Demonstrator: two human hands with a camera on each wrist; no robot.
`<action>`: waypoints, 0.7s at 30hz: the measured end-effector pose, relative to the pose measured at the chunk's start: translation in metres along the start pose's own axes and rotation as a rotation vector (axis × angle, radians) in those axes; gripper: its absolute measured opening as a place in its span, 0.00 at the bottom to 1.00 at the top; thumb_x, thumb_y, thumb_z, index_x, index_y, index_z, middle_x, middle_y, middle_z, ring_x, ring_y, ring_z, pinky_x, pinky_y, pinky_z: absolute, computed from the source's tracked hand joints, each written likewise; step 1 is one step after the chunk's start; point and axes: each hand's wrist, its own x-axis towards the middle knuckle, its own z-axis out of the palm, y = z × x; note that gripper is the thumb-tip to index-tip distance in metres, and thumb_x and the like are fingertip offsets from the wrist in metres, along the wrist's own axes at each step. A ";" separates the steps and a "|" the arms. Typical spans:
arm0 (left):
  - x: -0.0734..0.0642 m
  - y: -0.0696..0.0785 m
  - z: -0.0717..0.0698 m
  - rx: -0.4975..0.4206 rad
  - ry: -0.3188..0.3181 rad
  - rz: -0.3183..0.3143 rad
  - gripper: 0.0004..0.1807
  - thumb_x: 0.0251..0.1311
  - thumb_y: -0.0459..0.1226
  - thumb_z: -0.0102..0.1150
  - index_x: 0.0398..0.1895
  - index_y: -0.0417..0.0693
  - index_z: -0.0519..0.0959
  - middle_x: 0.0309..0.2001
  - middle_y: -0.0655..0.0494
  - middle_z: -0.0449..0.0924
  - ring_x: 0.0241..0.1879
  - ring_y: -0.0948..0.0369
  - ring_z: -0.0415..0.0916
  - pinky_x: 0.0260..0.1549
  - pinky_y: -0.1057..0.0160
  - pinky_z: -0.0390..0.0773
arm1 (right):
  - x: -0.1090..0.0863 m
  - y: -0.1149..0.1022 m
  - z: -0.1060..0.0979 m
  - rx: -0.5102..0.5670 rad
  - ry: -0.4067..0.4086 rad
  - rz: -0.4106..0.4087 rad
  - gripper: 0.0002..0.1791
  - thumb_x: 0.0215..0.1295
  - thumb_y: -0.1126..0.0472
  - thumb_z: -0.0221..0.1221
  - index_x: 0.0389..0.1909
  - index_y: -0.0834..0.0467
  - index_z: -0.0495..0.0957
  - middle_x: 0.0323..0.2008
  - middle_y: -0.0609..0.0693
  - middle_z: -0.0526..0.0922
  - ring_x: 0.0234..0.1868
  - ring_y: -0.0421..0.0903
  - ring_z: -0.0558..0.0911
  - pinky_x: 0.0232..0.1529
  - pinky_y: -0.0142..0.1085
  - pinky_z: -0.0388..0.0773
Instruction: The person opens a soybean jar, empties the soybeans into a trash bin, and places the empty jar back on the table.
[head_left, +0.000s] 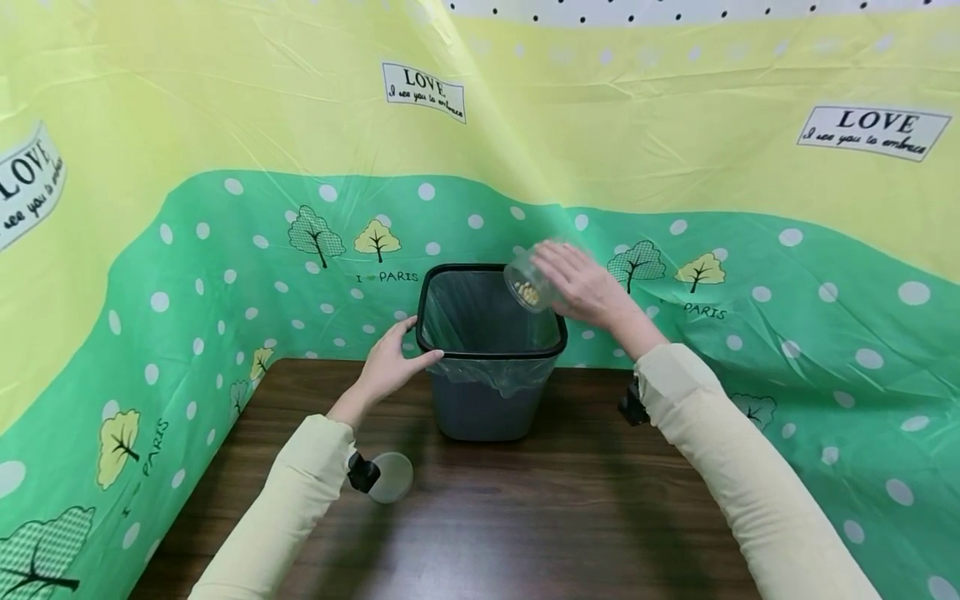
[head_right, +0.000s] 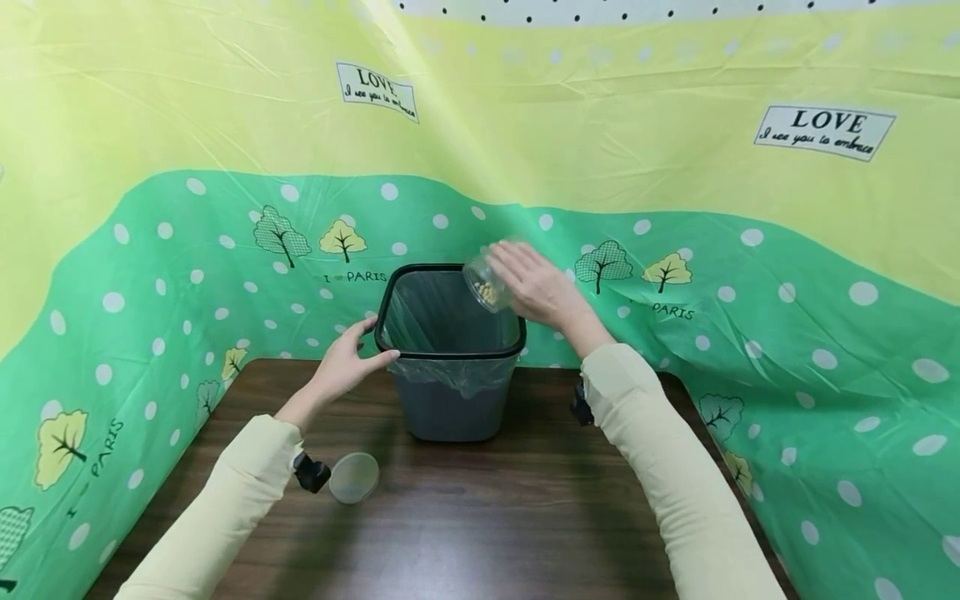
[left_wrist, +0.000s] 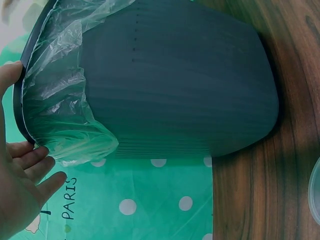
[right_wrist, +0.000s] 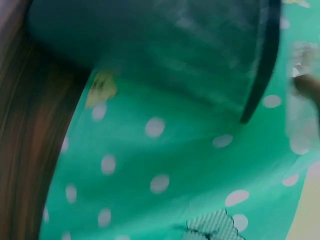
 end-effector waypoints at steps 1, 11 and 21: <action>0.000 0.000 0.000 -0.001 0.001 -0.002 0.44 0.51 0.58 0.57 0.68 0.50 0.55 0.68 0.49 0.53 0.66 0.52 0.51 0.59 0.46 0.59 | -0.001 0.000 0.000 0.003 -0.018 0.001 0.42 0.38 0.64 0.69 0.58 0.69 0.64 0.57 0.64 0.68 0.59 0.59 0.66 0.59 0.50 0.62; 0.000 0.001 -0.001 0.009 0.000 0.001 0.44 0.52 0.57 0.58 0.68 0.49 0.55 0.68 0.49 0.54 0.66 0.52 0.52 0.58 0.46 0.60 | -0.003 -0.002 -0.003 0.037 0.002 0.035 0.43 0.38 0.64 0.71 0.59 0.69 0.63 0.58 0.65 0.68 0.61 0.59 0.65 0.60 0.50 0.61; 0.000 0.001 0.000 -0.004 -0.009 0.003 0.44 0.51 0.57 0.58 0.69 0.50 0.54 0.68 0.49 0.54 0.66 0.52 0.52 0.58 0.46 0.61 | -0.015 -0.001 -0.006 0.067 -0.039 0.076 0.47 0.30 0.64 0.74 0.58 0.68 0.64 0.57 0.64 0.69 0.59 0.60 0.66 0.59 0.50 0.63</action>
